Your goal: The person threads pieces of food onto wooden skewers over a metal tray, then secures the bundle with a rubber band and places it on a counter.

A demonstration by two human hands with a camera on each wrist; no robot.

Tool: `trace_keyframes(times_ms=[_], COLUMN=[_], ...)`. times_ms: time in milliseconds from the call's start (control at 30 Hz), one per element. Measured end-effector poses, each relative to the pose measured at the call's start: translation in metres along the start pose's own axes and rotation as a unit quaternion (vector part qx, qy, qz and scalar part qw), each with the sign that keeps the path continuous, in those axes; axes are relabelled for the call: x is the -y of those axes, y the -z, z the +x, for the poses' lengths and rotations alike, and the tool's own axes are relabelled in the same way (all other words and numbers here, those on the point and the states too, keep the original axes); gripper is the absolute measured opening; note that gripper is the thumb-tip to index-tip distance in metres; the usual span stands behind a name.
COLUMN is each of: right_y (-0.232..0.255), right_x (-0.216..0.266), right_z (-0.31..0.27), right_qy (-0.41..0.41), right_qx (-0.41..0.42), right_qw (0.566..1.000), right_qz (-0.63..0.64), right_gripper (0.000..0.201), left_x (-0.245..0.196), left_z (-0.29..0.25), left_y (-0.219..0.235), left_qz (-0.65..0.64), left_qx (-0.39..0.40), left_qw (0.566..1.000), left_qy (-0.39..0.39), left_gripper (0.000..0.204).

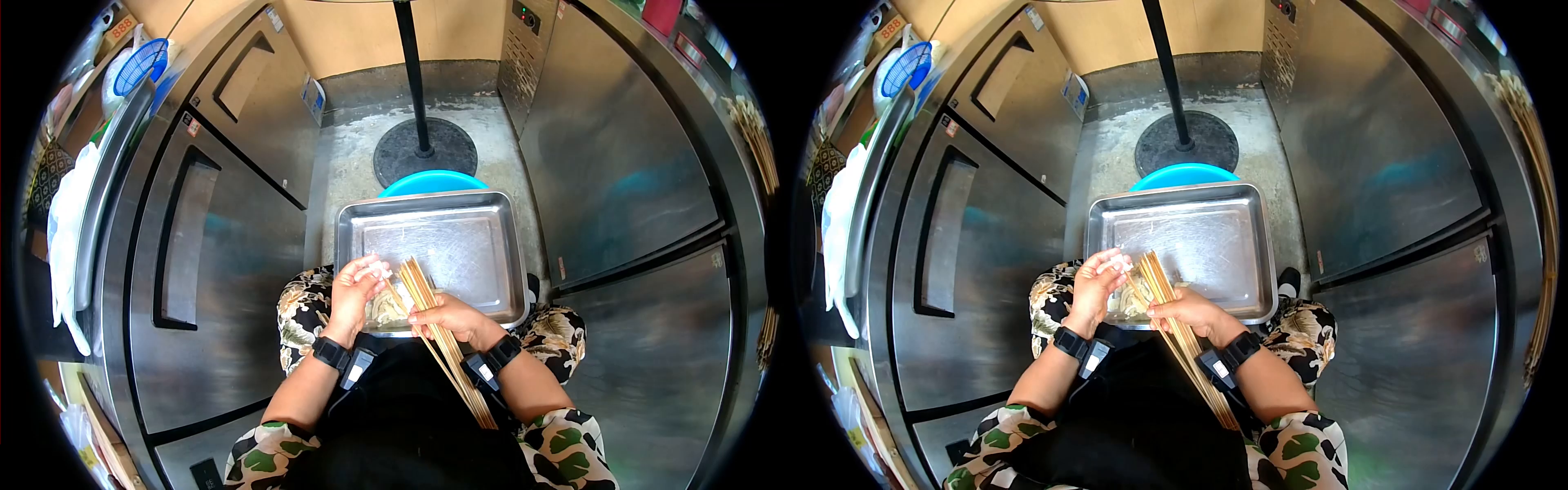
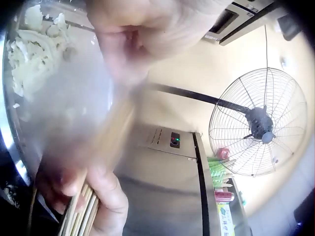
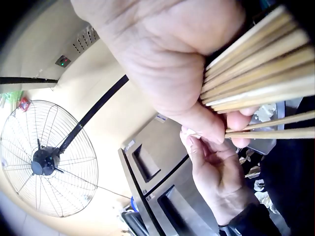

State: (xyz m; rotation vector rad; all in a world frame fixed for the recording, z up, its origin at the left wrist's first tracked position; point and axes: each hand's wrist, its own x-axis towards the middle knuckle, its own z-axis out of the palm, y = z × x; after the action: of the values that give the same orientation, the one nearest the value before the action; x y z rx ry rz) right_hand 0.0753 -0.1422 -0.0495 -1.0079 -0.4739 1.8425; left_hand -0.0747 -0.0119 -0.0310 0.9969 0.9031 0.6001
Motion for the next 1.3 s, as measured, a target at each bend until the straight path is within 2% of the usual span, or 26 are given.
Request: trace_keyframes(times_ms=[233,367,500,700,1100,1300], right_y=[0.003,0.004,0.004,0.002,-0.002,-0.002], right_x=[-0.001,-0.002,-0.001,0.001,0.003,0.002], right_z=[0.001,0.001,0.0,-0.001,-0.003,-0.003], right_qy=[-0.008,-0.007,-0.013,-0.006,-0.003,-0.004], right_qx=[0.004,0.006,0.002,0.011,0.014,0.023], right_qw=[1.0,1.0,1.0,1.0,0.999,0.999], right_qz=[0.023,0.029,0.027,0.017,0.05,0.037], right_gripper=[0.012,0.013,0.014,0.014,0.015,0.016], left_x=[0.008,0.008,0.013,0.002,-0.003,-0.004], left_z=[-0.007,-0.013,-0.012,-0.012,-0.01,0.005], left_y=[-0.003,-0.005,-0.004,-0.013,-0.003,0.004], left_qz=[0.092,0.131,0.105,-0.032,-0.018,-0.048], left_qx=[0.036,0.056,0.068,-0.032,0.019,-0.045], left_qw=[0.988,0.983,0.984,0.998,0.999,0.998], left_qy=[-0.119,-0.12,-0.126,-0.049,0.033,-0.005], left_gripper=[0.027,0.027,0.025,0.025,0.02,0.018])
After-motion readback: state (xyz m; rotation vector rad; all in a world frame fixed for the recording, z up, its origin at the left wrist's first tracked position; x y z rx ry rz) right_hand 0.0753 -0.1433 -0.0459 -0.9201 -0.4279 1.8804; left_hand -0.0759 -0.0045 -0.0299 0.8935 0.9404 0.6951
